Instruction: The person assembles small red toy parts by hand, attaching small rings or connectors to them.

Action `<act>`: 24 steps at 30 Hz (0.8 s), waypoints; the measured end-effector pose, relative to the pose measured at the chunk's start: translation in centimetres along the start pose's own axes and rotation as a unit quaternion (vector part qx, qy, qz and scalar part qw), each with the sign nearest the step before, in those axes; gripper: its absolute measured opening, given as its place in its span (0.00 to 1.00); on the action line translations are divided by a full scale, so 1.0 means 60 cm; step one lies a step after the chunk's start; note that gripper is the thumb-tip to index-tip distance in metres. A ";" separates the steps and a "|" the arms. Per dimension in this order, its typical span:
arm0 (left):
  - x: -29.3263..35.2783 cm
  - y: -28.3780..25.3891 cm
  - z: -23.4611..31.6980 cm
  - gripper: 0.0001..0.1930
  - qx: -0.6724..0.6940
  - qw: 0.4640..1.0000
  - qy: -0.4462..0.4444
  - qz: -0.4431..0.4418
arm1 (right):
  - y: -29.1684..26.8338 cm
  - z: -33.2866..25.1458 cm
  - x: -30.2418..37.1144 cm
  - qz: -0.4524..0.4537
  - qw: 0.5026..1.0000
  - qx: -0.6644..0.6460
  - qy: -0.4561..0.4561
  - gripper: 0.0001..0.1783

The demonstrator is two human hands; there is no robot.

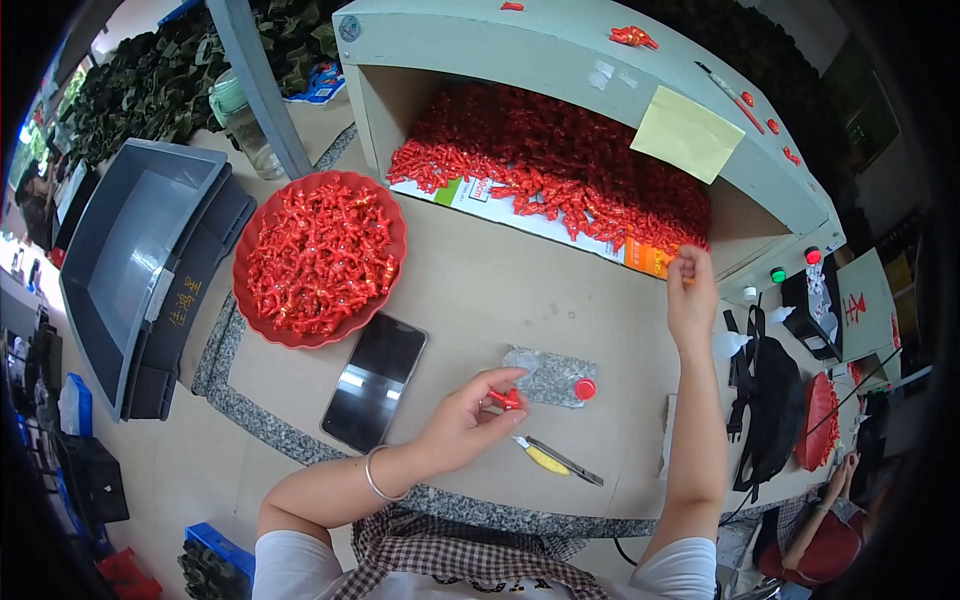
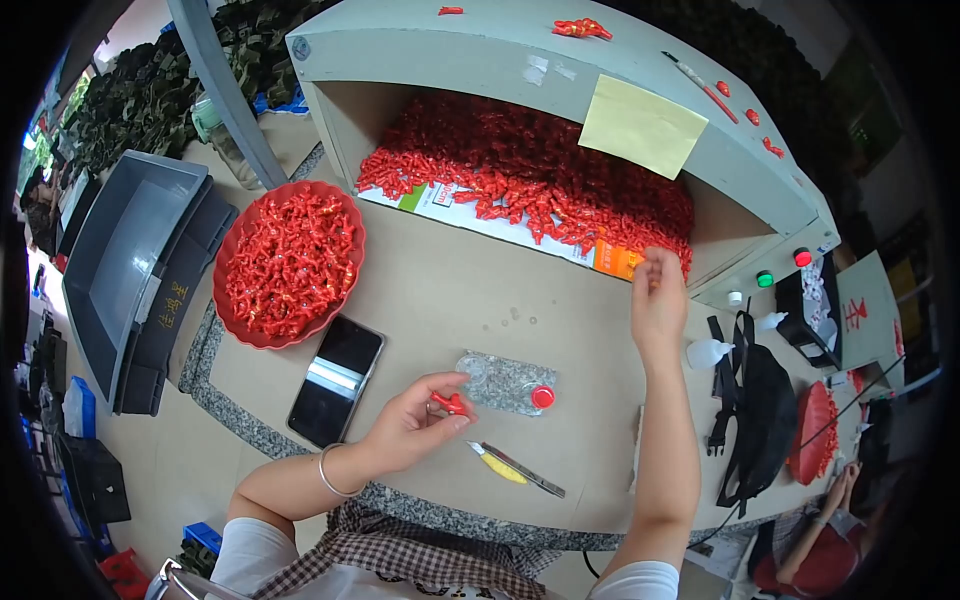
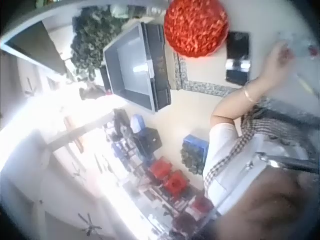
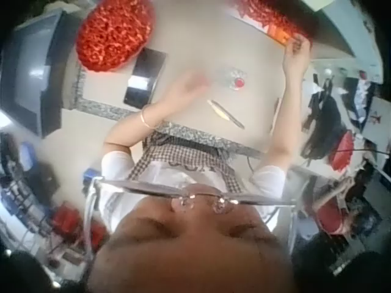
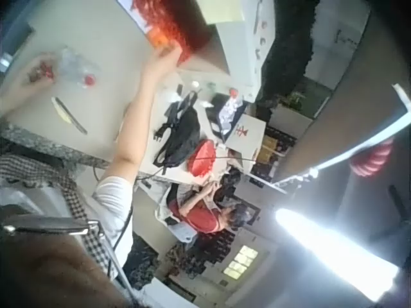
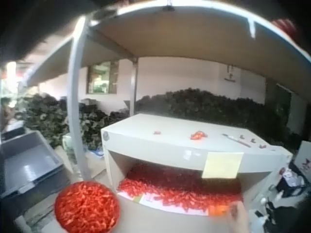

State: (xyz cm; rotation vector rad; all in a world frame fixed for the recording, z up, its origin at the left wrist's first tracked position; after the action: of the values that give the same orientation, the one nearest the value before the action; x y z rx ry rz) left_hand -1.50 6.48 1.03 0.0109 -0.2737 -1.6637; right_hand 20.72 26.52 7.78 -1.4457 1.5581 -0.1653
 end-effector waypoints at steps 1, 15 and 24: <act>0.000 0.000 -0.015 0.17 0.076 0.996 -0.034 -0.019 | -0.002 -0.013 0.022 -0.029 0.982 -0.184 0.031 0.11; 0.009 0.039 -0.028 0.10 0.163 0.957 -0.157 -0.180 | -0.002 -0.232 0.211 -0.217 0.918 -0.259 -0.209 0.15; 0.012 0.036 -0.024 0.09 0.122 0.972 -0.135 -0.147 | -0.002 -0.217 0.238 -0.190 0.930 -0.273 -0.153 0.12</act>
State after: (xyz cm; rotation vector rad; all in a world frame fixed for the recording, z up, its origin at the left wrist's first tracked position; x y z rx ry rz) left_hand 0.79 5.37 0.14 0.0089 -0.7108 -1.9163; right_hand 14.18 8.38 6.98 -2.0916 1.0933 0.2840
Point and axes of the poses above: each hand's wrist, its own x-axis away from the middle knuckle, its own y-axis out of the palm, z = x × y, the point moved 6 cm from there along -x, towards the middle knuckle, and after that the axes turned 9 degrees about -y, right-handed, at the moved point
